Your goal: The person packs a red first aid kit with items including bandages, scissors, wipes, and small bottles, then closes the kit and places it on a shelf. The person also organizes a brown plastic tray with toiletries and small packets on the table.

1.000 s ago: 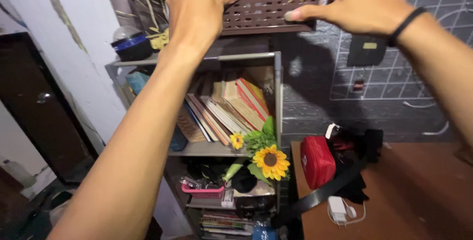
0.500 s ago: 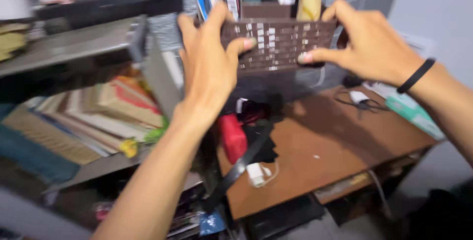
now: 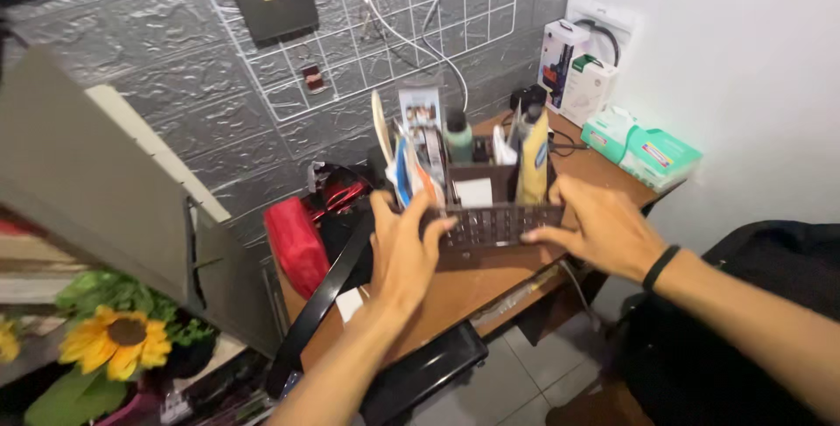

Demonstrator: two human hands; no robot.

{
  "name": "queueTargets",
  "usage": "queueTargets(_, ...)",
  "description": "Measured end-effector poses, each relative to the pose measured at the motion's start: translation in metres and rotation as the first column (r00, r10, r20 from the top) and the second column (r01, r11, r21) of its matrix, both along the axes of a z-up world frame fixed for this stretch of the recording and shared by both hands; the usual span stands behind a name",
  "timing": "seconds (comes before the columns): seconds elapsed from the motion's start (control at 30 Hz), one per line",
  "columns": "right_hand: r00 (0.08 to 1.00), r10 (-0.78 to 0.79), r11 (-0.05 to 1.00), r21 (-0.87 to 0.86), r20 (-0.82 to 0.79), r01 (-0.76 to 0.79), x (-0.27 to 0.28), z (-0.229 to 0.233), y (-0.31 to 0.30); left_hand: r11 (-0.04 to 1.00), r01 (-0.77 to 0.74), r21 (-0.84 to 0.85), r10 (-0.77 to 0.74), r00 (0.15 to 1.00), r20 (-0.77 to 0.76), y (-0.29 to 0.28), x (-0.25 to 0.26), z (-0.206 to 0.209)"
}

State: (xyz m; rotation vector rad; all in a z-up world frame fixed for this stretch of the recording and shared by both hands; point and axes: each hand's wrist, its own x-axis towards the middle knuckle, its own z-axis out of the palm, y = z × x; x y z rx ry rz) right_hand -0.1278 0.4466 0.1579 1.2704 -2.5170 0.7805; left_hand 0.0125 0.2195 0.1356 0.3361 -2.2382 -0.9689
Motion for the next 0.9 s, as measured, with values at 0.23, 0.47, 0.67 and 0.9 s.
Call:
queueTargets(0.23, 0.973, -0.144, 0.984, 0.134, 0.179, 0.12, -0.034, -0.077, -0.003, 1.0, 0.003, 0.023, -0.006, 0.995, 0.1, -0.001, -0.03, -0.07)
queueTargets(0.47, 0.945, -0.221, 0.959, 0.232, 0.242, 0.165, -0.068, -0.116, -0.021, 0.994, 0.045, 0.098, -0.058, 0.99, 0.131, -0.019, -0.074, -0.107)
queueTargets(0.67, 0.953, -0.224, 0.968, 0.162, 0.205, 0.193, -0.087, -0.134, -0.035, 0.988, 0.047, 0.146, -0.077, 0.975, 0.21, -0.034, -0.1, -0.122)
queueTargets(0.9, 0.938, -0.246, 0.957, 0.216, 0.245, 0.195, -0.11, -0.137, -0.048, 0.98, 0.011, 0.201, -0.032, 0.994, 0.106, -0.035, -0.126, -0.14)
